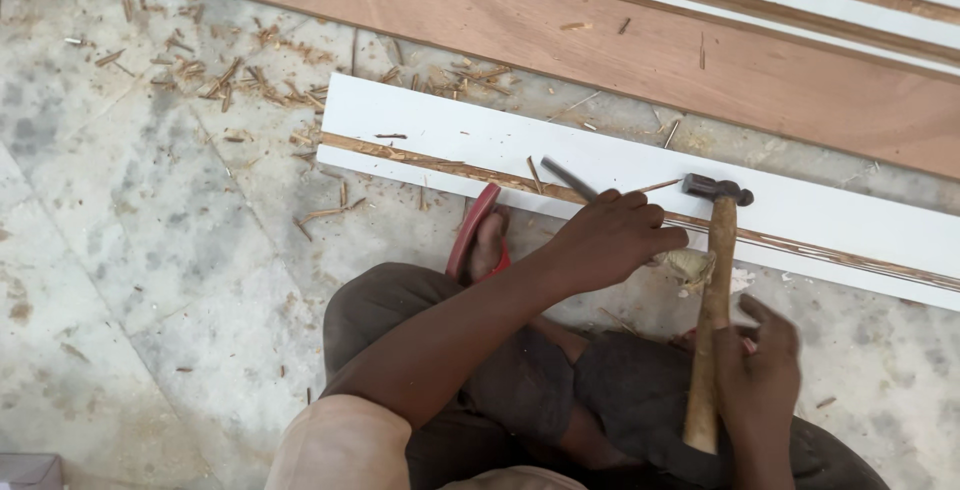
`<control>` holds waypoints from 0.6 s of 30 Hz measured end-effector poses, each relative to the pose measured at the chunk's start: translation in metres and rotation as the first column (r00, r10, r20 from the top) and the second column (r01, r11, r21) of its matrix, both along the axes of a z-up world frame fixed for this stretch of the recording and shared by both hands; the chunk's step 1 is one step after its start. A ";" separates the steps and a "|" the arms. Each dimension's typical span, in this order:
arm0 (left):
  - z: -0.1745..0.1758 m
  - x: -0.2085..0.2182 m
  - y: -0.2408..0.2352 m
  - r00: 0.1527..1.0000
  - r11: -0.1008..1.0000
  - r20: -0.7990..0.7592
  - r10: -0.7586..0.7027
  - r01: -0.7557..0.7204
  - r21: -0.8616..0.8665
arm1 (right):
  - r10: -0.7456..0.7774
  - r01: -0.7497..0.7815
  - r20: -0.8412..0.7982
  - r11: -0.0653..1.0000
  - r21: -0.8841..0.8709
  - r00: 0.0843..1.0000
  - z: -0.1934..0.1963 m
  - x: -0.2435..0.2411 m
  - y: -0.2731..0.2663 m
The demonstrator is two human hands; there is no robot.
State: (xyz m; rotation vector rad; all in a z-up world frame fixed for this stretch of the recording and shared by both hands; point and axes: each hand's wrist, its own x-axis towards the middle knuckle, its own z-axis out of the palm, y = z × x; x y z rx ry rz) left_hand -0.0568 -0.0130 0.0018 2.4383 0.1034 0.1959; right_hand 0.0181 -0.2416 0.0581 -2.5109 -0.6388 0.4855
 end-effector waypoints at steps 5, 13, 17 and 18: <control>-0.004 0.000 -0.010 0.997 0.995 0.082 -0.010 0.002 0.097 | 0.313 -0.356 0.367 0.933 0.054 0.876 0.024 -0.008 0.022; 0.004 -0.002 -0.023 0.975 0.985 0.219 0.030 -0.066 0.160 | 0.255 -0.339 -0.466 0.935 -0.104 0.847 0.010 0.048 0.074; 0.013 -0.005 -0.024 0.943 0.923 0.214 0.254 -0.303 0.240 | 0.499 -0.523 -0.157 0.812 -0.258 0.852 -0.010 0.072 0.078; 0.010 -0.005 -0.025 0.965 0.953 -0.027 0.261 -0.253 0.166 | 0.570 -0.552 -0.026 0.783 -0.287 0.821 -0.014 0.075 0.075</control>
